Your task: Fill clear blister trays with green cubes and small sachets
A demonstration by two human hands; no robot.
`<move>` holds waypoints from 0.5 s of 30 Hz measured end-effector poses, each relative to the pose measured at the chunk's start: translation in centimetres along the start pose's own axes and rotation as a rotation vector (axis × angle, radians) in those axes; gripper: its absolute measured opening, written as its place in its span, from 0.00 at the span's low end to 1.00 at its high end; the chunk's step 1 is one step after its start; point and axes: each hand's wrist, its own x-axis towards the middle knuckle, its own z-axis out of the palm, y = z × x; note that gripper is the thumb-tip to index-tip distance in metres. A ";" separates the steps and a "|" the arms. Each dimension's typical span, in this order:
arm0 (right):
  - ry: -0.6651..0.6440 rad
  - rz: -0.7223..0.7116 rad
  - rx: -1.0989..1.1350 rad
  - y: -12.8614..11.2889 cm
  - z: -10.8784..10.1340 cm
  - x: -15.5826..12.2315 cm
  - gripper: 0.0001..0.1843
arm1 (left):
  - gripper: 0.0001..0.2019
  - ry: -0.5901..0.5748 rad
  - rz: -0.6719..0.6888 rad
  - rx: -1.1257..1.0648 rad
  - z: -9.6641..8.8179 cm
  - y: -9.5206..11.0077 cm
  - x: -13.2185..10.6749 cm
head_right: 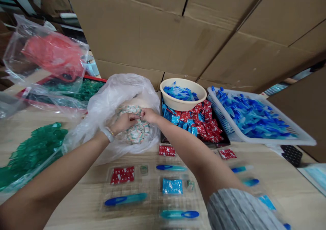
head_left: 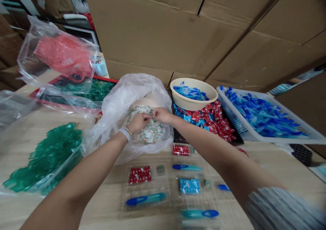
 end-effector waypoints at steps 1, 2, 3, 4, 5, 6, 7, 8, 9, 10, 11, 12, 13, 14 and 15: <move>-0.003 -0.010 0.014 -0.2 0.2 0.0 0.05 | 0.17 0.025 0.014 0.008 0.3 -0.2 0.0; -0.007 -0.018 0.025 -0.4 0.4 0.1 0.06 | 0.20 0.060 0.019 0.015 0.5 -0.3 0.0; -0.012 -0.024 0.033 -0.5 0.6 0.1 0.07 | 0.23 0.092 0.019 0.022 0.6 -0.5 0.0; -0.016 -0.027 0.037 -0.6 0.8 0.1 0.08 | 0.24 0.108 0.027 0.029 0.7 -0.6 0.0; -0.021 -0.026 0.040 -0.7 0.9 0.2 0.08 | 0.24 0.107 0.044 0.039 0.7 -0.7 -0.1; -0.027 -0.024 0.041 -0.7 1.0 0.2 0.09 | 0.22 0.093 0.067 0.051 0.7 -0.7 -0.1; -0.034 -0.018 0.041 -0.8 1.1 0.1 0.09 | 0.19 0.073 0.087 0.067 0.6 -0.7 -0.2; -0.041 -0.012 0.041 -0.8 1.2 0.1 0.09 | 0.16 0.059 0.098 0.086 0.5 -0.6 -0.2; -0.048 -0.006 0.041 -0.9 1.3 0.0 0.09 | 0.14 0.052 0.102 0.110 0.5 -0.4 -0.3; -0.055 -0.001 0.039 -0.9 1.3 -0.1 0.09 | 0.13 0.059 0.099 0.139 0.5 -0.3 -0.3; -0.061 0.002 0.034 -1.0 1.2 -0.1 0.09 | 0.12 0.074 0.093 0.171 0.4 -0.1 -0.4; -0.063 0.002 0.026 -1.0 1.0 -0.2 0.09 | 0.11 0.091 0.087 0.201 0.4 0.1 -0.5; -0.059 0.001 0.014 -0.9 0.8 -0.2 0.09 | 0.10 0.109 0.079 0.225 0.4 0.3 -0.6; -0.047 -0.003 -0.002 -0.8 0.4 -0.2 0.09 | 0.10 0.128 0.069 0.241 0.3 0.5 -0.7; -0.029 -0.007 -0.022 -0.7 0.0 -0.1 0.09 | 0.10 0.147 0.053 0.252 0.2 0.5 -0.8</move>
